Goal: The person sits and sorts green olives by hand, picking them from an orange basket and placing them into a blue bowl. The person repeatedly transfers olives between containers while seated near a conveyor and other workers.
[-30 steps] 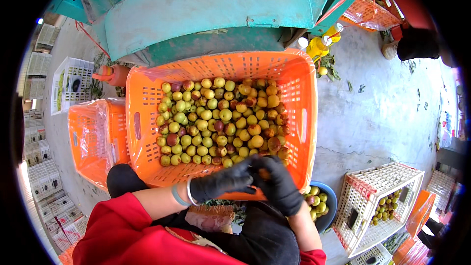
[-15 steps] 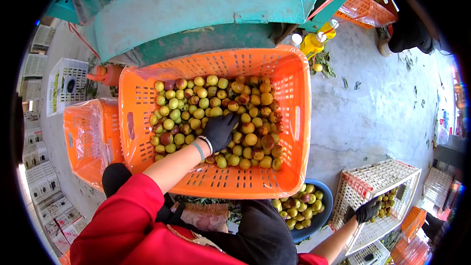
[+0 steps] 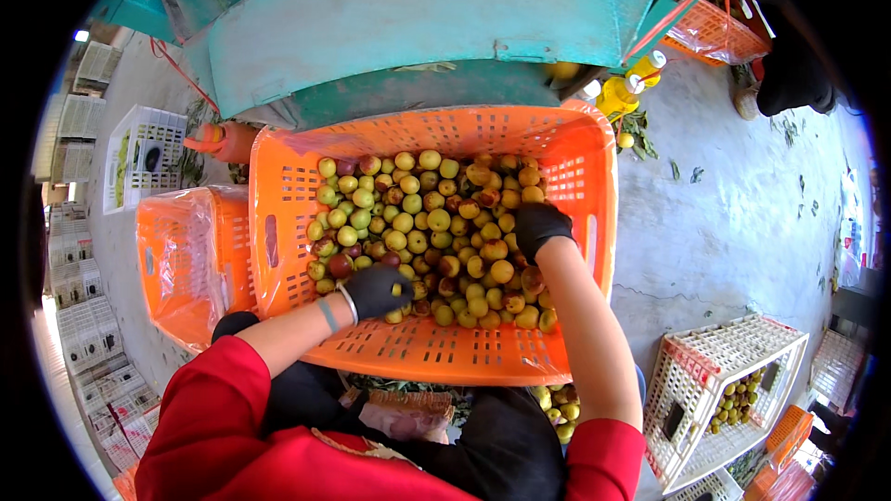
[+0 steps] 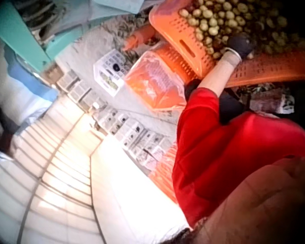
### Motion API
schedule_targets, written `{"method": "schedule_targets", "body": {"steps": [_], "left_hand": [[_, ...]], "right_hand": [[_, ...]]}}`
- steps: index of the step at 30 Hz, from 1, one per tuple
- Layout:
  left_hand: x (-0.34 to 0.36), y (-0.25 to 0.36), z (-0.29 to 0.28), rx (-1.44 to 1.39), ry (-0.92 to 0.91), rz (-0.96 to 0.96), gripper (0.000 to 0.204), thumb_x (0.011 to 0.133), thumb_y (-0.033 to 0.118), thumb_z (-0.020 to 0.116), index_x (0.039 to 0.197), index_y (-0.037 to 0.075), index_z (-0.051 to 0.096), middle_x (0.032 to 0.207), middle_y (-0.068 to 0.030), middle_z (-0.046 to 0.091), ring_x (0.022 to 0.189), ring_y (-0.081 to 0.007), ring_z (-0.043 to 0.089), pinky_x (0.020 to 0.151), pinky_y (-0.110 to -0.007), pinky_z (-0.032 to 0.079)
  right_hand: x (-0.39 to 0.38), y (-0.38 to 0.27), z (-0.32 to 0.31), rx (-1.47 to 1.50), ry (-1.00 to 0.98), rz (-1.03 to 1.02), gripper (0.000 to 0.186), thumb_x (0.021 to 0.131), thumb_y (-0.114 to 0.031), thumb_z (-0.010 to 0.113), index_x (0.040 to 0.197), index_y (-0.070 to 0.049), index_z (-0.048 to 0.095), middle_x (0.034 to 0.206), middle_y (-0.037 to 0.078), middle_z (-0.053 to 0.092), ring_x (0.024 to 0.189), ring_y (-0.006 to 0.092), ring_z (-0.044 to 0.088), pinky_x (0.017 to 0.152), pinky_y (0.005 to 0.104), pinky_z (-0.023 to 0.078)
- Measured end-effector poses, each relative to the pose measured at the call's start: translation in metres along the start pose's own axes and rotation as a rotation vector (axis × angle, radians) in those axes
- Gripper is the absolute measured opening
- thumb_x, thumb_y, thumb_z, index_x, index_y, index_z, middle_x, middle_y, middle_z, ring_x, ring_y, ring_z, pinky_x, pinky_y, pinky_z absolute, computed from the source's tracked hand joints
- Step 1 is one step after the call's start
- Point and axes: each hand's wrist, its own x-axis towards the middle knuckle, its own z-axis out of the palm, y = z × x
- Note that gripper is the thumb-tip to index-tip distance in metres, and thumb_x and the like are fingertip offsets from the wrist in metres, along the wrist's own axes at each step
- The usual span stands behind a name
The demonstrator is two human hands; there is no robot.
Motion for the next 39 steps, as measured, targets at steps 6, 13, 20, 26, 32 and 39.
{"method": "schedule_targets", "body": {"steps": [6, 13, 20, 26, 32, 39], "left_hand": [[0.086, 0.005, -0.012, 0.366, 0.304, -0.025, 0.039, 0.086, 0.021, 0.055, 0.124, 0.016, 0.054, 0.121, -0.0138, 0.055, 0.092, -0.0278, 0.062, 0.073, -0.039, 0.053], [0.084, -0.005, -0.029, 0.406, -0.094, -0.104, 0.052, 0.081, 0.033, 0.063, 0.125, 0.009, 0.05, 0.12, -0.0158, 0.052, 0.101, -0.0303, 0.058, 0.084, -0.041, 0.05], [0.083, 0.003, -0.005, 0.413, -0.064, -0.227, 0.044, 0.08, 0.032, 0.061, 0.116, 0.007, 0.056, 0.114, -0.0194, 0.051, 0.1, -0.0327, 0.058, 0.084, -0.041, 0.049], [0.09, -0.015, 0.006, -0.044, -0.047, -0.352, 0.05, 0.084, 0.036, 0.057, 0.125, 0.008, 0.05, 0.116, -0.0176, 0.059, 0.105, -0.0329, 0.058, 0.089, -0.04, 0.047], [0.087, -0.011, -0.017, 0.023, -0.11, -0.251, 0.057, 0.086, 0.048, 0.053, 0.128, 0.008, 0.05, 0.118, -0.0186, 0.058, 0.104, -0.0326, 0.057, 0.092, -0.04, 0.045], [0.046, -0.007, -0.024, 0.098, -0.348, -0.004, 0.05, 0.085, 0.052, 0.052, 0.11, 0.009, 0.059, 0.103, -0.0213, 0.06, 0.097, -0.0367, 0.058, 0.086, -0.044, 0.046]], "right_hand": [[-0.004, -0.011, 0.019, 0.036, 0.074, 0.1, 0.025, 0.079, -0.015, 0.057, 0.103, -0.009, 0.063, 0.107, 0.017, 0.063, 0.1, 0.0338, 0.061, 0.084, 0.0435, 0.049], [-0.024, -0.006, 0.001, 0.286, 0.135, 0.081, 0.03, 0.081, -0.027, 0.057, 0.106, -0.011, 0.061, 0.104, 0.017, 0.064, 0.098, 0.0334, 0.061, 0.081, 0.0423, 0.049], [-0.042, -0.021, -0.004, 0.352, 0.279, -0.011, 0.03, 0.085, -0.028, 0.059, 0.11, -0.01, 0.06, 0.095, 0.014, 0.065, 0.087, 0.0301, 0.062, 0.075, 0.0375, 0.049], [-0.057, 0.0, 0.005, 0.439, 0.143, -0.032, 0.03, 0.085, -0.025, 0.059, 0.109, -0.007, 0.061, 0.095, 0.015, 0.065, 0.088, 0.0279, 0.061, 0.077, 0.0364, 0.048], [-0.063, -0.009, 0.018, 0.608, 0.265, -0.015, 0.033, 0.084, -0.025, 0.062, 0.112, -0.007, 0.061, 0.1, 0.017, 0.065, 0.093, 0.0327, 0.062, 0.08, 0.0386, 0.049], [-0.065, -0.004, 0.021, 0.593, 0.211, 0.008, 0.034, 0.084, -0.028, 0.061, 0.113, -0.01, 0.062, 0.1, 0.017, 0.065, 0.095, 0.0328, 0.062, 0.081, 0.0381, 0.049]]}}
